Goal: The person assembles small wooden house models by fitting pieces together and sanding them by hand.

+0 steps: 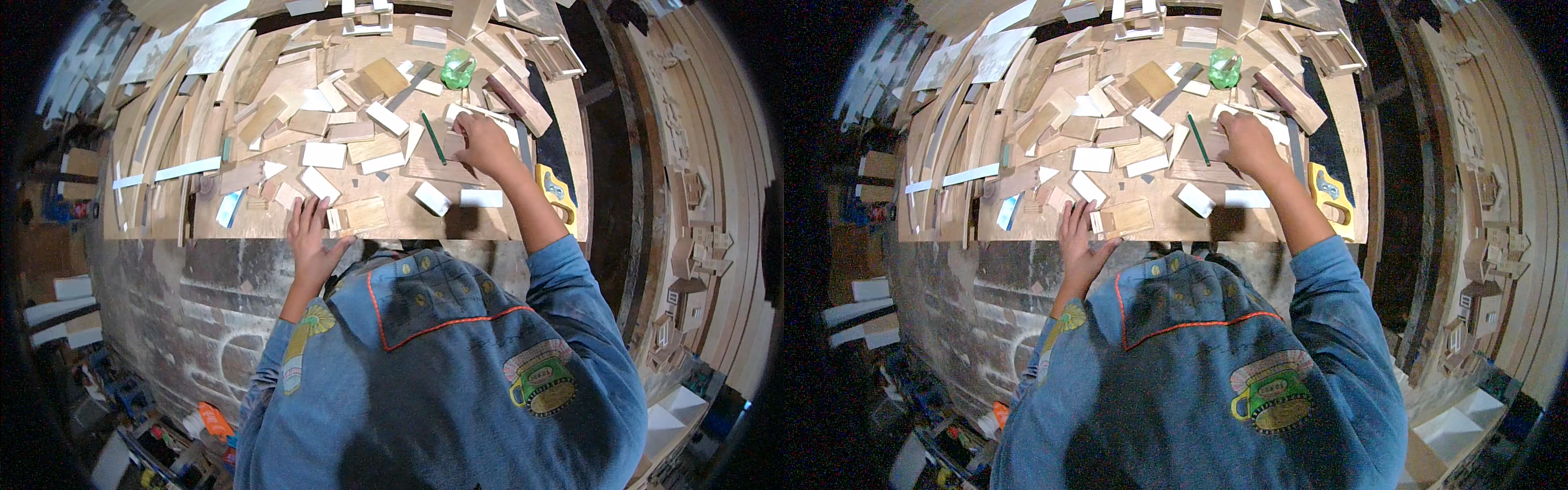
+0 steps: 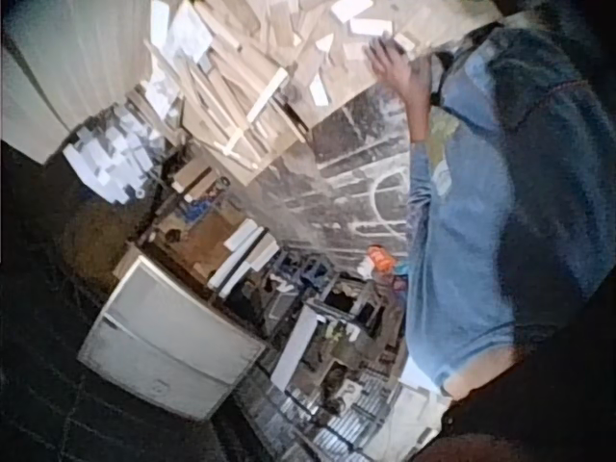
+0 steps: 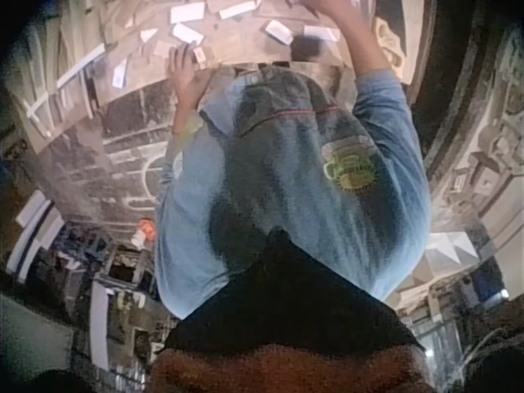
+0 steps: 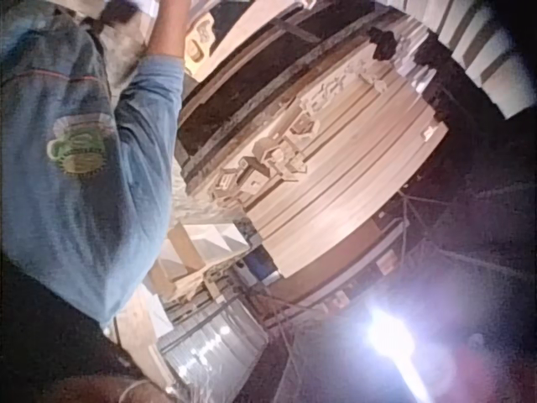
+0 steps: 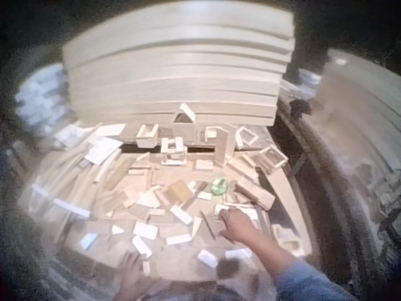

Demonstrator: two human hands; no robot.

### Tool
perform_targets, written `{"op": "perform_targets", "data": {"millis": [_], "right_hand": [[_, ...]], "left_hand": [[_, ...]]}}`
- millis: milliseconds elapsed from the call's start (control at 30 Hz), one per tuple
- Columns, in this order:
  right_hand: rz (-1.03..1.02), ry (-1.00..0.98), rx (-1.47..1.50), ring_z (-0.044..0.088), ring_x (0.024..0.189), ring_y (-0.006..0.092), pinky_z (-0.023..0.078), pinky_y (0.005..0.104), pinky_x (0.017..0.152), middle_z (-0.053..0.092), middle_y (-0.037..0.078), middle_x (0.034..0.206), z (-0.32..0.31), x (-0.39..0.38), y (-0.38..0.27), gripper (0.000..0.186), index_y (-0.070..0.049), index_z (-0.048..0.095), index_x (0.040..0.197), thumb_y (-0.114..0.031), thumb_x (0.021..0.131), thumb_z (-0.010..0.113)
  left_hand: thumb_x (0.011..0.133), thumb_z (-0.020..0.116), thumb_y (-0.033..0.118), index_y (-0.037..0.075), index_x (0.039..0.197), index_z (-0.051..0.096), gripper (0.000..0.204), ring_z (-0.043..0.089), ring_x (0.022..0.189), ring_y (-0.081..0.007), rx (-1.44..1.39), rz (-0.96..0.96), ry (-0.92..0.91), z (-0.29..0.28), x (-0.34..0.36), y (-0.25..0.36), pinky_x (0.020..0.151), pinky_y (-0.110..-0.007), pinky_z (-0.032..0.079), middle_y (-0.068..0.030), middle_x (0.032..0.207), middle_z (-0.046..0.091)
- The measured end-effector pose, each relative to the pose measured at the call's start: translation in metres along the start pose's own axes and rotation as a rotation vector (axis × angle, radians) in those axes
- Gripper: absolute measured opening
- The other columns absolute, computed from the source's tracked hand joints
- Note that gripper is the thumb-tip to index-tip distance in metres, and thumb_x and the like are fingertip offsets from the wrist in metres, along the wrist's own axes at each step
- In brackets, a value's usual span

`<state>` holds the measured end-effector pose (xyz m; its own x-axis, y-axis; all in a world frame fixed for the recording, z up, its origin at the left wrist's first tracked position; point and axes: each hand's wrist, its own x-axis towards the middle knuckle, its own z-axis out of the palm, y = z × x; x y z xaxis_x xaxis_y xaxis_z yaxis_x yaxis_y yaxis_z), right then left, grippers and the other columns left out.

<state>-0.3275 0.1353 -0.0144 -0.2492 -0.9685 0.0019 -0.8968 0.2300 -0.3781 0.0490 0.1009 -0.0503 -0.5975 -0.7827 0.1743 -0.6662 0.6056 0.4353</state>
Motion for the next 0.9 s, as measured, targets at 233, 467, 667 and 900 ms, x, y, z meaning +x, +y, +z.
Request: {"op": "perform_targets", "data": {"millis": [233,467,667,900], "right_hand": [[-0.061,0.078,0.467,0.067,0.08,0.0201,0.052,0.032,0.075,0.069,0.012,0.089,-0.031,-0.013,-0.037,0.042,-0.004,0.062,0.114,-0.002,0.073,0.071],[-0.738,-0.228,0.507,0.062,0.095,0.0351,0.051,0.0395,0.084,0.065,0.015,0.101,0.01,-0.026,-0.125,0.03,-0.005,0.069,0.096,-0.001,0.066,0.066],[-0.716,-0.161,0.54,0.06,0.101,0.0358,0.051,0.0402,0.085,0.061,0.017,0.111,0.045,-0.027,-0.144,0.044,-0.005,0.067,0.105,0.004,0.062,0.067],[-0.333,-0.27,0.857,0.053,0.122,0.0216,0.049,0.0337,0.098,0.053,0.014,0.131,0.06,-0.045,-0.147,0.077,-0.009,0.044,0.14,-0.001,0.071,0.077]], "left_hand": [[0.069,0.079,0.043,0.01,0.138,0.047,0.083,0.028,0.139,-0.0403,0.008,0.003,0.025,0.003,-0.003,-0.004,0.109,-0.053,0.023,-0.0149,0.141,0.044],[0.071,0.075,0.048,0.01,0.137,0.048,0.082,0.031,0.137,-0.041,0.006,0.028,0.061,0.005,-0.004,-0.008,0.105,-0.054,0.026,-0.0152,0.14,0.045],[0.071,0.075,0.045,0.012,0.138,0.048,0.079,0.028,0.138,-0.0411,-0.002,-0.014,0.027,0.003,-0.003,-0.002,0.107,-0.055,0.025,-0.0154,0.142,0.043],[0.071,0.074,0.045,0.014,0.137,0.05,0.077,0.026,0.139,-0.0406,-0.048,-0.018,0.058,0.006,-0.005,-0.003,0.107,-0.056,0.023,-0.0161,0.141,0.044]]}}
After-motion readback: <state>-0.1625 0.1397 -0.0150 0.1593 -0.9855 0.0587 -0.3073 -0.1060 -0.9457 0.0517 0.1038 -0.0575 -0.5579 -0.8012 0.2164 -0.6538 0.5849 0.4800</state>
